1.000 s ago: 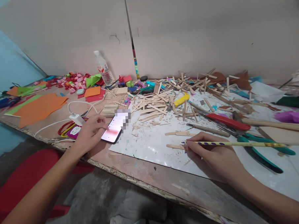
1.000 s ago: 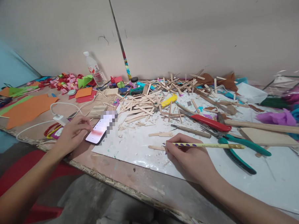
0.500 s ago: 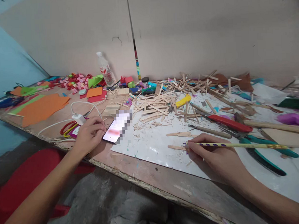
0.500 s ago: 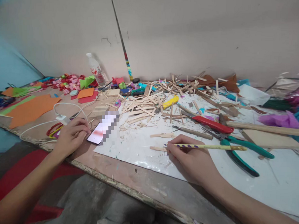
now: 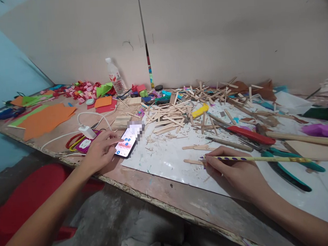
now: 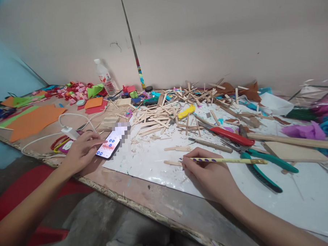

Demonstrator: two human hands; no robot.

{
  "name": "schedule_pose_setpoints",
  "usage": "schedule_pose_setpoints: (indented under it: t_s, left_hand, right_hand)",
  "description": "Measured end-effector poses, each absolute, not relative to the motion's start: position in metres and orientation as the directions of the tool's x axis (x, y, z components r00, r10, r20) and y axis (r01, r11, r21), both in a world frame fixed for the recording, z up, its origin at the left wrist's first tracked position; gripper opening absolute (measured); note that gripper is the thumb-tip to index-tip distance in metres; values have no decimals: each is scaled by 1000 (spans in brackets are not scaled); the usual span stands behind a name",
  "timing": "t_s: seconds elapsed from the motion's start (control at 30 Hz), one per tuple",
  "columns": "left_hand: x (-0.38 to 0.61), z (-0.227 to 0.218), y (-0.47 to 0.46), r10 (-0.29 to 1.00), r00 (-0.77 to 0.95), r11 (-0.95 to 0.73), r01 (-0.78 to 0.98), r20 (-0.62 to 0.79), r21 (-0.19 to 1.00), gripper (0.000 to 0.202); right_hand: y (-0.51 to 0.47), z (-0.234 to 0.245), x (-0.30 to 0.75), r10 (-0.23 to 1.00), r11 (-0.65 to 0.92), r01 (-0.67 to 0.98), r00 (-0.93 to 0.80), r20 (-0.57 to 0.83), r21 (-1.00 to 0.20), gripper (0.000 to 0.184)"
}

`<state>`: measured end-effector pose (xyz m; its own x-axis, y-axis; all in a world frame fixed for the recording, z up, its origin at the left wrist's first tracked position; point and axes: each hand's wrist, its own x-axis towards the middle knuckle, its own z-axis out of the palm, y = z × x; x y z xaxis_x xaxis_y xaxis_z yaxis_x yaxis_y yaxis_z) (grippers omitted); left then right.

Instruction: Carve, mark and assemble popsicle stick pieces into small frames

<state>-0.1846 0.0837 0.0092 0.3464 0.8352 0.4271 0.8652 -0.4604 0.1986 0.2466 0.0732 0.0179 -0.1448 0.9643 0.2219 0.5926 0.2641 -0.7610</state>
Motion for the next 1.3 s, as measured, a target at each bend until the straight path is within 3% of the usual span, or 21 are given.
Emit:
schedule_pose_setpoints:
  t_s: [0.17, 0.33, 0.43, 0.7, 0.87, 0.97, 1.07, 1.2, 1.3]
  left_hand:
    - [-184, 9, 87, 860, 371, -450, 875, 349, 178, 45]
    - [-183, 11, 86, 873, 291, -401, 884, 390, 238, 38]
    - [-184, 13, 82, 846, 375, -480, 846, 379, 234, 35]
    - [-187, 15, 74, 738, 343, -572, 775, 582, 269, 32]
    - [-185, 14, 77, 772, 413, -582, 765, 484, 275, 34]
    - [-184, 13, 79, 803, 408, -526, 827, 436, 196, 38]
    - [-181, 15, 77, 771, 353, -485, 865, 530, 129, 38]
    - [-156, 27, 65, 679, 442, -592, 801, 587, 82, 29]
    - [-114, 38, 58, 656, 672, -703, 709, 342, -45, 27]
  right_hand:
    - [72, 14, 247, 973, 229, 553, -141, 182, -801, 19]
    - [72, 14, 248, 986, 162, 536, -113, 120, -828, 21]
    - [72, 15, 248, 990, 135, 542, -107, 91, -829, 19]
    - [73, 11, 249, 997, 74, 537, -67, 45, -840, 23]
    - [72, 11, 249, 998, 48, 538, -54, 22, -842, 22]
    - [71, 12, 248, 998, 48, 527, -59, 20, -849, 24]
    - [72, 15, 247, 995, 90, 517, -75, 60, -851, 21]
    - [72, 18, 245, 997, 69, 491, -69, 40, -868, 16]
    - [70, 20, 245, 1000, -12, 456, -14, -20, -890, 16]
